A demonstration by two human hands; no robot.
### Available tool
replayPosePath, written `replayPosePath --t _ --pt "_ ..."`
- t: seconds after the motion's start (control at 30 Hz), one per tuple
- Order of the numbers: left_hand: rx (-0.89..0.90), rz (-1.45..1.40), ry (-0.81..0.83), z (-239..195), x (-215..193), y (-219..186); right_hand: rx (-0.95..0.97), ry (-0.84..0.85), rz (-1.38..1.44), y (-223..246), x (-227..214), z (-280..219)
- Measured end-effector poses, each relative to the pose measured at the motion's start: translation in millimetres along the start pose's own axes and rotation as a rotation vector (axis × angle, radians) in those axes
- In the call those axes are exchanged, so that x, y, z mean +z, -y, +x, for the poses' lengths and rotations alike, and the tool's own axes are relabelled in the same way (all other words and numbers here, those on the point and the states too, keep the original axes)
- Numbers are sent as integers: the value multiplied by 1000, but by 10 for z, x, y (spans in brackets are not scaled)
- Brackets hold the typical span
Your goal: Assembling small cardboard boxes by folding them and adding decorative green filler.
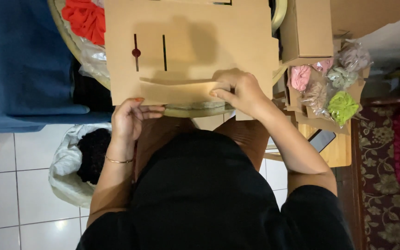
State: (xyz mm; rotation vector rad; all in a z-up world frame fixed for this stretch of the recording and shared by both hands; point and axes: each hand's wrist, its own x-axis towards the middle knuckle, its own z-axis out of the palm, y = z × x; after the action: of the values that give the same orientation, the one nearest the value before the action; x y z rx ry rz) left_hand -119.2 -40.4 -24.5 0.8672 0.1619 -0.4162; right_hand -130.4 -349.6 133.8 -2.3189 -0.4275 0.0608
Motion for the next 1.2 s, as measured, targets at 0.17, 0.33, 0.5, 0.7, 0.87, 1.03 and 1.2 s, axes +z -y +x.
replayPosePath --t 0.17,0.33,0.5,0.7,0.87,1.03,1.2 --pt "-22 -8 46 39 -181 112 71 -104 -99 -441 142 -32" --pt "266 128 -14 8 -1 19 -27 -14 -149 -190 47 -5" --pt "291 107 -85 63 303 -187 -200 122 -17 -75 -129 149" --pt "388 238 -219 143 375 -348 -222 -10 -98 -154 -529 489" --pt "386 381 -277 69 387 -405 -371 -312 -301 -567 -687 1161" --pt "427 402 -201 -19 529 -531 -289 -115 -447 -1648 -645 1932" --pt "833 709 -287 72 364 -871 -71 -90 -265 -954 -777 1869"
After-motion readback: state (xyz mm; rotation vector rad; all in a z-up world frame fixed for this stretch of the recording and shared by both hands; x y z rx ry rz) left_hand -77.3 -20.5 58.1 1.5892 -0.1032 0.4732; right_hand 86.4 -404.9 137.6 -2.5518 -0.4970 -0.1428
